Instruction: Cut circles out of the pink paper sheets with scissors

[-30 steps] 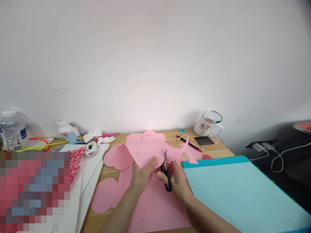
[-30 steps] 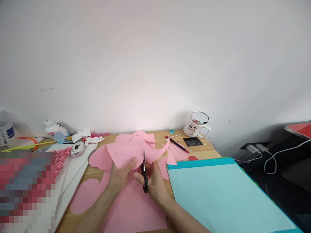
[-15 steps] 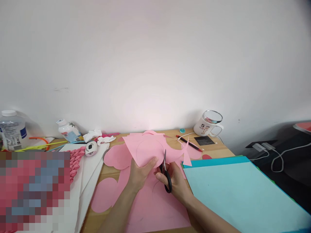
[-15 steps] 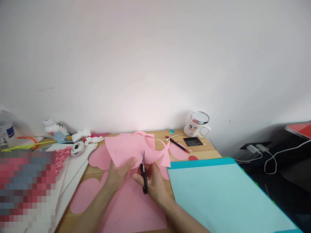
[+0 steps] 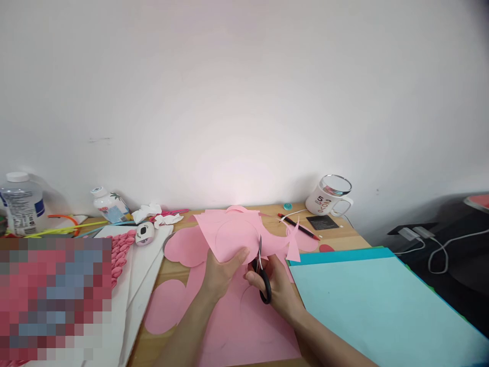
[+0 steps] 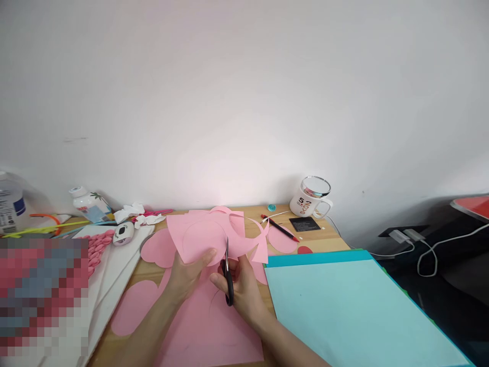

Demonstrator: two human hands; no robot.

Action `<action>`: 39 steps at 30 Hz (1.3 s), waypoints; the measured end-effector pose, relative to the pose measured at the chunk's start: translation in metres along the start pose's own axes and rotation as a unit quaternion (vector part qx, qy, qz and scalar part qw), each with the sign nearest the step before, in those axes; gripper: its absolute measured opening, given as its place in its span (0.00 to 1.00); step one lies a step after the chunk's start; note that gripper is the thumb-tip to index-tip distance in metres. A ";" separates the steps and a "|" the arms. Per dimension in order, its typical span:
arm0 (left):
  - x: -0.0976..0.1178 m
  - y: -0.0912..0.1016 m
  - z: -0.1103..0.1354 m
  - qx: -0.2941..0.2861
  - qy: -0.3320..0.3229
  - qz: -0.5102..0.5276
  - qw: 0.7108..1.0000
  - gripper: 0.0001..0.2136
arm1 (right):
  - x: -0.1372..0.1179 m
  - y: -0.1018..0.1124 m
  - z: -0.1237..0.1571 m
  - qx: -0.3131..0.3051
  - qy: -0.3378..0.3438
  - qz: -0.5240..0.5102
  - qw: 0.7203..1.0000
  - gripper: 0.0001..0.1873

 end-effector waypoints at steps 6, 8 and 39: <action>0.002 0.002 -0.001 0.012 0.001 -0.001 1.000 0.13 | 0.002 0.001 0.001 0.007 -0.019 0.005 1.000 0.22; 0.002 0.002 -0.002 0.007 0.000 -0.011 1.000 0.11 | 0.003 0.001 0.001 0.010 -0.024 0.004 1.000 0.24; -0.009 0.000 0.005 0.069 0.017 0.008 0.997 0.10 | 0.013 0.002 0.000 0.022 -0.017 0.000 1.000 0.24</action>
Point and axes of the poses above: each hand's wrist, its own z-axis away from the middle knuckle, its own y-axis out of the back of the hand, x = y × z, the point moved 6 cm from there along -z, towards the middle knuckle, and after that the axes turned 8 degrees about -x, right-handed, at the moved point
